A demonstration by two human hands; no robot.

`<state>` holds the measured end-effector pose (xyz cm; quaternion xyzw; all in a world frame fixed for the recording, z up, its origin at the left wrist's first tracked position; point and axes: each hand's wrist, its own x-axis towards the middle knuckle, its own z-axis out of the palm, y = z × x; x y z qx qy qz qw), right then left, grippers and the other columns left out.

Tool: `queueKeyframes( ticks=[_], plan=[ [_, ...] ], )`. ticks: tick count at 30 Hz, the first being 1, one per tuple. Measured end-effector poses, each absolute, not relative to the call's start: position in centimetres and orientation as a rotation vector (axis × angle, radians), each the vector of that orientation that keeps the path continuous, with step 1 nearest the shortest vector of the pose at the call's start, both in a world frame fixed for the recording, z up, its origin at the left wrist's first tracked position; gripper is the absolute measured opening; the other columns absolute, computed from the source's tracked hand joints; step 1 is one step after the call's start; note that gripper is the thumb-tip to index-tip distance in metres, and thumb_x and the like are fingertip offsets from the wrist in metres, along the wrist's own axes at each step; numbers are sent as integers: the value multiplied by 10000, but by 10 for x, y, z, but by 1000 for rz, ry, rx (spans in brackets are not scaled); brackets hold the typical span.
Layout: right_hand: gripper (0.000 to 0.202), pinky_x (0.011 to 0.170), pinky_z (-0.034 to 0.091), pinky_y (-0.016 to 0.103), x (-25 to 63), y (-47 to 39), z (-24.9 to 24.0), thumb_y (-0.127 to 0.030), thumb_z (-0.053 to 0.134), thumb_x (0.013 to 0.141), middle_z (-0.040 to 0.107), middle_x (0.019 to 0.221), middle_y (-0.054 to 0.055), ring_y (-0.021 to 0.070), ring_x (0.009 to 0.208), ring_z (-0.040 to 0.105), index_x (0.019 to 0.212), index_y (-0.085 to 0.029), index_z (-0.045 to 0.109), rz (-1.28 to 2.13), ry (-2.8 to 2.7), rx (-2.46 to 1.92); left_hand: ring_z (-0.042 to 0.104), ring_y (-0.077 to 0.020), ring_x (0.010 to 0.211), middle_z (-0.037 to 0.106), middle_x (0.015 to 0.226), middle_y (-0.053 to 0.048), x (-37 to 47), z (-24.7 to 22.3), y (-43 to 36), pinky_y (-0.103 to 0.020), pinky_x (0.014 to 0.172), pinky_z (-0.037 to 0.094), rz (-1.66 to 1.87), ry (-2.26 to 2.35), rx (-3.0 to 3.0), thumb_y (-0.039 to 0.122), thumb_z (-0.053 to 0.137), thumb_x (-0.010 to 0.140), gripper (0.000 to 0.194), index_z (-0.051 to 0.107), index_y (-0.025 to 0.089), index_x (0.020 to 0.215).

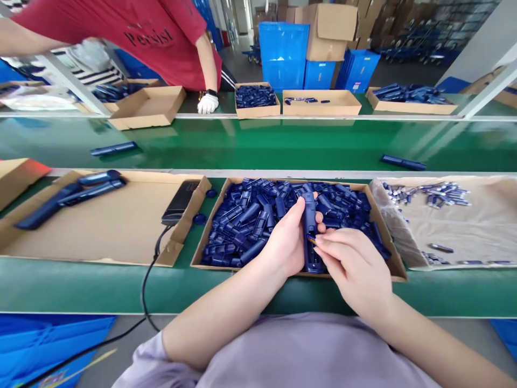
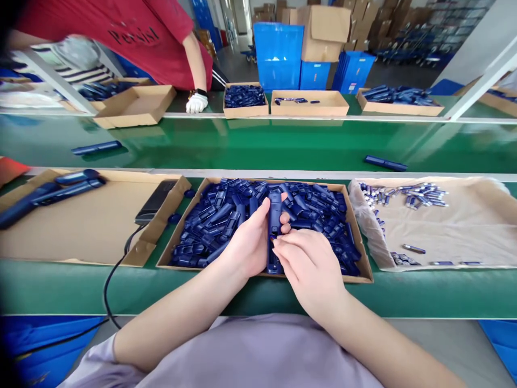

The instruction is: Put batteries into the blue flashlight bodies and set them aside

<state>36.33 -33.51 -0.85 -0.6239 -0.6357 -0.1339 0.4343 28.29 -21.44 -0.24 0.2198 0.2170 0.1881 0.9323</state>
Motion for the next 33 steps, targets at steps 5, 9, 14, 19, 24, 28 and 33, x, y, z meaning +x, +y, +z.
queueKeyframes(
  ticks=[5,9,14,19,24,28,33],
  plan=[
    [262,815,550,381,357,-332,-12,-37,654,821,678,965,70,204,940,635,1038,-182,627,-379,-1601,-1576,560,-137,665,564,818,-32,280,-2,-214,-274,666,531,403,447,418,350,447,947,236,599,193,1034],
    [282,798,545,363,358,-330,-11,-18,660,805,678,937,67,202,922,632,1027,-187,625,-502,-1565,-1613,597,-142,730,570,879,-27,281,-2,-218,-339,773,556,489,426,462,249,515,932,75,553,185,921],
    [177,824,508,380,354,-334,-8,-144,580,912,694,1054,93,212,954,638,1078,-128,641,-430,-1735,-1663,599,-114,719,572,858,-15,283,-3,-215,-377,852,558,594,491,462,228,525,942,59,554,179,928],
    [408,1022,397,509,338,-337,-2,-243,447,971,565,1335,131,318,1314,437,1335,-82,536,-339,-1935,-1783,606,-110,715,586,843,-20,284,-5,-211,-303,793,570,675,563,487,227,529,945,93,565,157,896],
    [395,1001,459,349,406,-363,11,-191,372,972,584,1314,75,193,1230,526,1332,-161,533,-215,-1830,-1904,642,-140,760,615,886,-65,287,0,-212,-298,791,582,583,591,491,268,540,948,194,633,112,1017],
    [255,797,511,420,530,-418,-5,-292,501,852,676,1038,105,270,898,648,1001,-179,675,60,-1264,-2723,608,-104,630,590,803,-39,284,7,-213,-266,709,592,391,619,490,331,500,968,317,614,100,1153],
    [43,555,450,333,606,-445,-33,-191,648,617,629,627,39,210,551,578,633,-198,609,393,-1283,-2797,484,-76,465,545,711,-8,277,7,-216,-210,490,510,257,505,554,369,429,988,353,577,117,1186]
  ],
)
